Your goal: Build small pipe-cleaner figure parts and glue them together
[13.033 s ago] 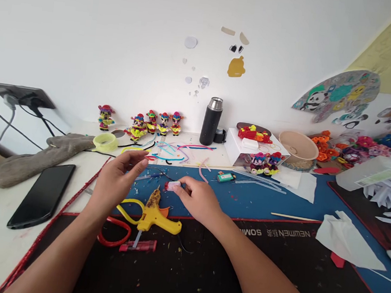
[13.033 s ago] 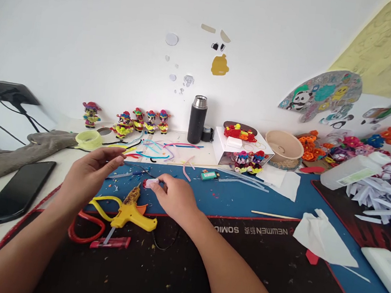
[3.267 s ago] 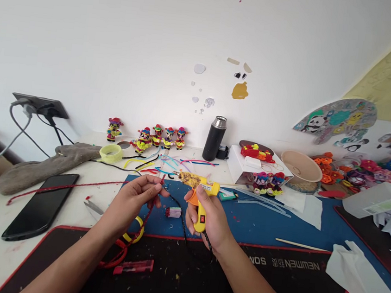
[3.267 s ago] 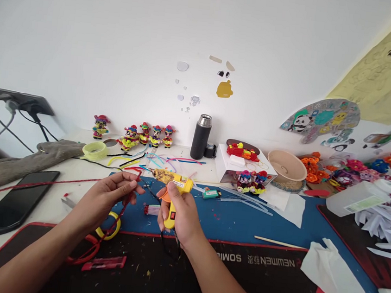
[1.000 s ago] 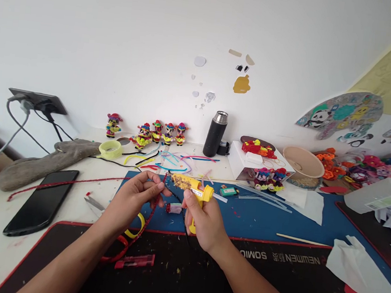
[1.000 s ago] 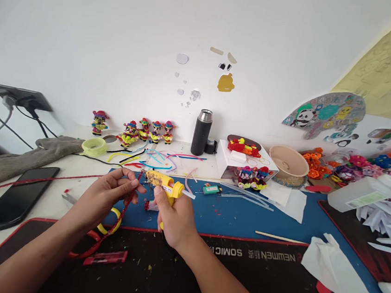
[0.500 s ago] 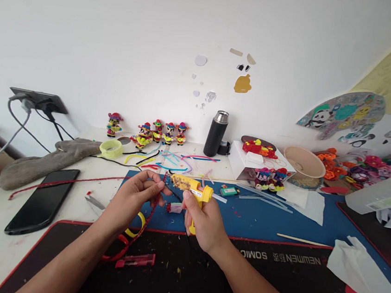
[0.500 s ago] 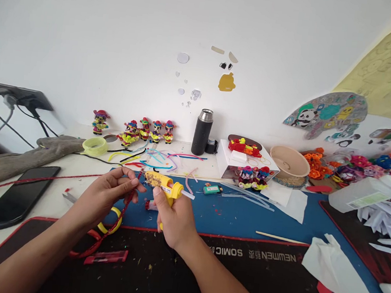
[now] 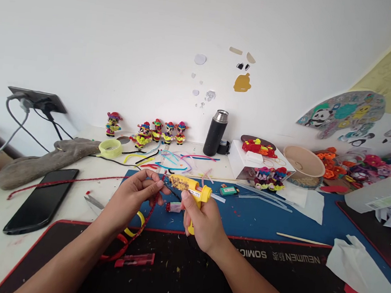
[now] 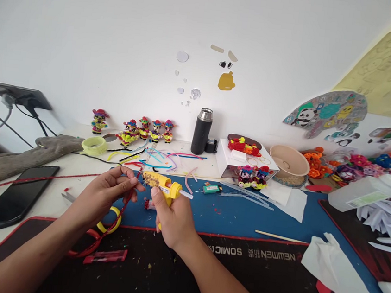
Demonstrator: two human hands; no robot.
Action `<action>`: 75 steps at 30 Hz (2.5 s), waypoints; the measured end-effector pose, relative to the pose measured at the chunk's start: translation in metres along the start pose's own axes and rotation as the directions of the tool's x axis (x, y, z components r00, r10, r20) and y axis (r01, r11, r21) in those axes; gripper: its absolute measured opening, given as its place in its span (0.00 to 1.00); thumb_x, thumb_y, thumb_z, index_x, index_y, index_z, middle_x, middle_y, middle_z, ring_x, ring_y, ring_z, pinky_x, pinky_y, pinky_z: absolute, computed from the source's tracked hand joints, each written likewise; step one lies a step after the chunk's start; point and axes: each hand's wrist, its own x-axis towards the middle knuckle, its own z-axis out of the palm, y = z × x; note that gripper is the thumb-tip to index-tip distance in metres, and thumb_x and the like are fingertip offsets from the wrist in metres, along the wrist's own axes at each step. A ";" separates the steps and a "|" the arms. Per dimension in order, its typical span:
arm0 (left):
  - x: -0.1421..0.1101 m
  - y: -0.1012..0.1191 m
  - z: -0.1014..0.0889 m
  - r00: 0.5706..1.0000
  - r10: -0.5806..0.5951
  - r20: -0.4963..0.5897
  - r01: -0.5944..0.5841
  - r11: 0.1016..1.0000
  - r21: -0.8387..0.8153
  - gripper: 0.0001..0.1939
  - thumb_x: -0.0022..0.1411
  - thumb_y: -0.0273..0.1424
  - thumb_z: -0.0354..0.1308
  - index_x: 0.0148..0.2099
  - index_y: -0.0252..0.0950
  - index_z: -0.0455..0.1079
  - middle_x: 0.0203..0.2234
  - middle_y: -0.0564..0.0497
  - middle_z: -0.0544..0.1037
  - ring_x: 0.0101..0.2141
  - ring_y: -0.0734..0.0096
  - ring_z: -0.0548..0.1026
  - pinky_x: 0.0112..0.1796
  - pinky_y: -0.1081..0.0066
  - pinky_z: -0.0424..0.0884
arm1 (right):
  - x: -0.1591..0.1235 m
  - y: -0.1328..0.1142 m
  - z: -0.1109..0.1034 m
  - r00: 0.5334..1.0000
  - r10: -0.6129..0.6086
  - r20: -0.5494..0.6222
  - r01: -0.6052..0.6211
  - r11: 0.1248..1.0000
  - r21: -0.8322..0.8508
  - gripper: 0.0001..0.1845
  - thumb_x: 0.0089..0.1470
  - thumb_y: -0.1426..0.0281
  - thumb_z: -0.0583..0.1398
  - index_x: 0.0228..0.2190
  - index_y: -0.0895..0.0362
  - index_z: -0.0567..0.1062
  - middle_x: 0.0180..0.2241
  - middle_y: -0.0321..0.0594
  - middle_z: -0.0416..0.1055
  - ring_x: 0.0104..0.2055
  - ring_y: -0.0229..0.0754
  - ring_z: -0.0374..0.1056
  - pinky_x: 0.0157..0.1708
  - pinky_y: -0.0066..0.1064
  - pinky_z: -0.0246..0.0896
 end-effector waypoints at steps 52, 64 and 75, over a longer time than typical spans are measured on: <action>0.001 0.003 -0.002 1.000 0.018 -0.014 -0.018 1.000 0.002 0.20 0.60 0.45 0.73 0.40 0.40 0.69 0.31 0.50 0.86 0.25 0.67 0.78 0.28 0.69 0.68 | -0.002 0.003 0.002 0.999 0.028 0.021 -0.027 0.999 -0.031 0.35 0.63 0.38 0.56 0.22 0.54 0.70 0.10 0.31 0.62 0.13 0.36 0.61 0.18 0.27 0.56; 0.000 0.006 0.000 1.000 0.023 -0.022 -0.023 1.000 0.001 0.21 0.58 0.46 0.74 0.40 0.40 0.68 0.30 0.50 0.85 0.25 0.67 0.77 0.28 0.69 0.68 | -0.002 0.004 0.002 0.999 0.031 0.032 -0.030 0.999 -0.032 0.34 0.64 0.39 0.56 0.23 0.54 0.69 0.11 0.31 0.62 0.13 0.36 0.61 0.18 0.27 0.55; -0.001 0.005 -0.001 1.000 0.023 -0.017 -0.023 1.000 -0.002 0.20 0.59 0.45 0.73 0.40 0.39 0.68 0.30 0.50 0.85 0.25 0.68 0.77 0.27 0.70 0.68 | 0.000 0.003 0.002 0.998 0.053 0.024 -0.051 0.997 -0.053 0.33 0.63 0.38 0.56 0.24 0.54 0.70 0.10 0.30 0.62 0.13 0.36 0.60 0.18 0.28 0.56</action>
